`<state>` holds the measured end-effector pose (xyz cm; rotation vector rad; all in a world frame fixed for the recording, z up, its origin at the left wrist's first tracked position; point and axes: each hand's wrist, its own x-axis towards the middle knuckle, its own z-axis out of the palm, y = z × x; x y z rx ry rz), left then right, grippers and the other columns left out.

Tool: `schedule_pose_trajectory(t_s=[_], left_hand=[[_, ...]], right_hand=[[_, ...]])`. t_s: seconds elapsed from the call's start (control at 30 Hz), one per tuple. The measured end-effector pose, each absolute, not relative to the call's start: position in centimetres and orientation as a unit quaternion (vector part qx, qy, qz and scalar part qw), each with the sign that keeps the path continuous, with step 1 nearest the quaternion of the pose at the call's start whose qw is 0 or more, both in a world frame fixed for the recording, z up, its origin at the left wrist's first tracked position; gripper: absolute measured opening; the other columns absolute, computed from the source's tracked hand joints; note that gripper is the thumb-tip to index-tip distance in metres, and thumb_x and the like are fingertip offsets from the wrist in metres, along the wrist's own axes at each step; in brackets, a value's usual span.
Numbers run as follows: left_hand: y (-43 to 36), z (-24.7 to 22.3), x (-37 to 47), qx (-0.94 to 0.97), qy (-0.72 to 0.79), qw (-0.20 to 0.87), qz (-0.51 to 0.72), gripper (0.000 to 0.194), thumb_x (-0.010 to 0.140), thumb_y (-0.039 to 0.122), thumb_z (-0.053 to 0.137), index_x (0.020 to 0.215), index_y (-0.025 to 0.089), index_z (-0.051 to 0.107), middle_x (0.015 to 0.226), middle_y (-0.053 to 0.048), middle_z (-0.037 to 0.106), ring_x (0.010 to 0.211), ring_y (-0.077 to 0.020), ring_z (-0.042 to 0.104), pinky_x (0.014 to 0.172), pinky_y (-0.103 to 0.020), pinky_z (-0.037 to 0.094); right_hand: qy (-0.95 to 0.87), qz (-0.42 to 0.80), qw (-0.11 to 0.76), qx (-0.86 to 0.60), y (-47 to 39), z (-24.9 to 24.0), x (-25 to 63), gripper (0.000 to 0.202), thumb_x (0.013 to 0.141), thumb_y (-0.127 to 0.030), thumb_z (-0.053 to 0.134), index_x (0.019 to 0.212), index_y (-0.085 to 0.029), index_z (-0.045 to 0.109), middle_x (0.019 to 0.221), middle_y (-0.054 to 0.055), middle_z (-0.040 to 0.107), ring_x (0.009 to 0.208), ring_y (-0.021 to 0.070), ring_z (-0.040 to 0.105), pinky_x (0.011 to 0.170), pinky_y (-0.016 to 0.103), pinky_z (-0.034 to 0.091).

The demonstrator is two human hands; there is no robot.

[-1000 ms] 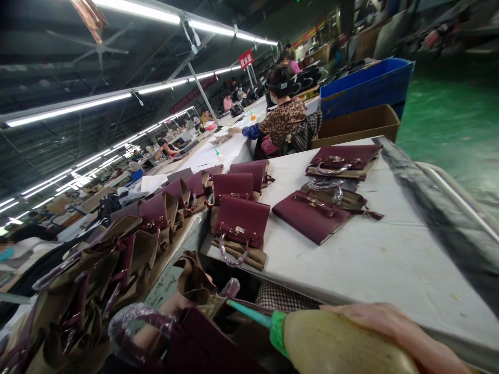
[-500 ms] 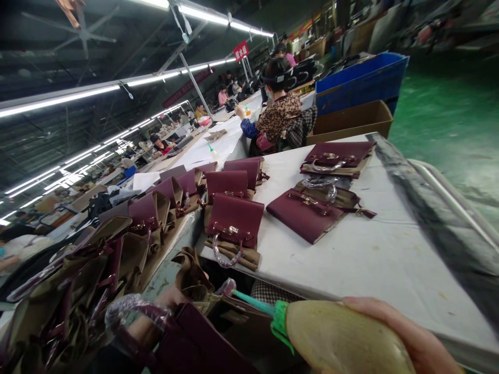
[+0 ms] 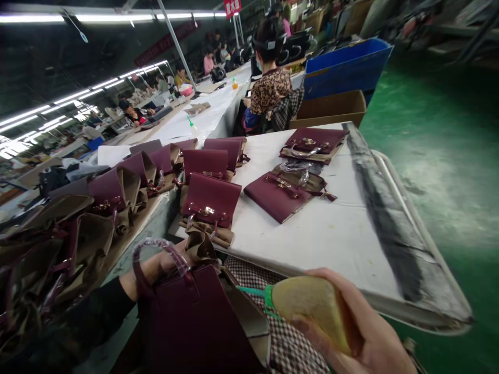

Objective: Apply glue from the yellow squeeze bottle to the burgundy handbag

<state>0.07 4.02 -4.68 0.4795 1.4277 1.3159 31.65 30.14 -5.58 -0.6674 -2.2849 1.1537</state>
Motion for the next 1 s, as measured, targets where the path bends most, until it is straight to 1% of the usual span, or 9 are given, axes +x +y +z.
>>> schedule_pose_trajectory(t_s=[0.13,0.23,0.37,0.47,0.53,0.67,0.83,0.9,1.0], left_hand=[[5.4,-4.2,0.1,0.226,0.622,0.506,0.553,0.042,0.077,0.04,0.09,0.111,0.019,0.076,0.108,-0.007,0.078,0.109,-0.0304,0.071,0.1,-0.044,0.058],[6.0,-3.2,0.5,0.227,0.623,0.507,0.551,0.041,0.083,0.04,0.087,0.115,0.018,0.076,0.117,-0.008,0.078,0.114,-0.0295,0.07,0.105,-0.043,0.056],[6.2,-2.5,1.0,0.223,0.634,0.499,0.547,0.041,0.081,0.038,0.089,0.115,0.018,0.076,0.116,-0.006,0.078,0.112,-0.0273,0.071,0.11,-0.041,0.052],[6.4,-2.6,1.0,0.233,0.634,0.498,0.544,0.035,0.085,0.04,0.086,0.112,0.02,0.076,0.111,-0.005,0.078,0.105,-0.0242,0.073,0.106,-0.039,0.055],[6.5,-2.9,0.8,0.247,0.629,0.499,0.542,0.034,0.084,0.037,0.086,0.113,0.021,0.076,0.109,-0.004,0.078,0.103,-0.0234,0.073,0.103,-0.038,0.057],[6.7,-3.6,0.3,0.258,0.623,0.511,0.533,0.032,0.083,0.03,0.086,0.112,0.02,0.076,0.104,-0.005,0.078,0.107,-0.0268,0.073,0.1,-0.039,0.059],[5.8,-4.8,0.0,0.231,0.635,0.521,0.522,0.034,0.082,0.03,0.084,0.113,0.018,0.076,0.105,-0.007,0.079,0.106,-0.0284,0.073,0.099,-0.042,0.059],[5.3,-5.4,-0.2,0.219,0.649,0.515,0.515,0.035,0.08,0.031,0.085,0.111,0.017,0.076,0.103,-0.008,0.08,0.104,-0.0296,0.074,0.099,-0.045,0.059],[5.1,-6.0,-0.4,0.214,0.668,0.495,0.513,0.04,0.073,0.03,0.087,0.108,0.016,0.075,0.101,-0.008,0.08,0.104,-0.0313,0.073,0.103,-0.047,0.056]], right_hand=[[-0.854,0.419,0.247,-0.184,30.4,-5.5,29.8,0.052,0.091,-0.067,0.073,0.131,-0.036,0.062,0.11,0.004,0.079,0.082,0.0254,0.081,0.07,0.027,0.069],[-0.865,0.399,0.255,-0.166,30.4,-5.9,28.6,0.055,0.093,-0.068,0.071,0.133,-0.032,0.059,0.116,0.007,0.076,0.09,0.0258,0.079,0.078,0.03,0.069],[-0.88,0.376,0.257,-0.136,30.5,-6.3,27.6,0.056,0.096,-0.066,0.069,0.137,-0.03,0.055,0.121,0.009,0.073,0.1,0.028,0.078,0.087,0.035,0.067],[-0.878,0.381,0.261,-0.121,30.5,-5.8,27.1,0.054,0.098,-0.066,0.067,0.135,-0.03,0.055,0.119,0.009,0.073,0.099,0.0273,0.077,0.089,0.036,0.066],[-0.88,0.381,0.262,-0.11,30.6,-5.4,27.0,0.053,0.099,-0.065,0.066,0.135,-0.029,0.054,0.117,0.009,0.073,0.097,0.0261,0.077,0.089,0.035,0.066],[-0.886,0.381,0.247,-0.096,30.7,-5.2,27.5,0.05,0.101,-0.063,0.065,0.136,-0.03,0.054,0.118,0.008,0.072,0.097,0.0244,0.076,0.09,0.033,0.065],[-0.889,0.395,0.209,-0.096,30.9,-6.2,28.9,0.053,0.099,-0.059,0.07,0.139,-0.03,0.053,0.122,0.008,0.071,0.099,0.0249,0.076,0.093,0.034,0.065],[-0.893,0.39,0.206,-0.096,31.0,-6.6,29.5,0.053,0.099,-0.06,0.069,0.139,-0.03,0.053,0.121,0.008,0.071,0.099,0.0249,0.076,0.091,0.034,0.065],[-0.896,0.383,0.204,-0.093,31.1,-7.1,30.3,0.051,0.1,-0.06,0.068,0.138,-0.03,0.052,0.119,0.008,0.072,0.097,0.0244,0.076,0.088,0.033,0.065]])
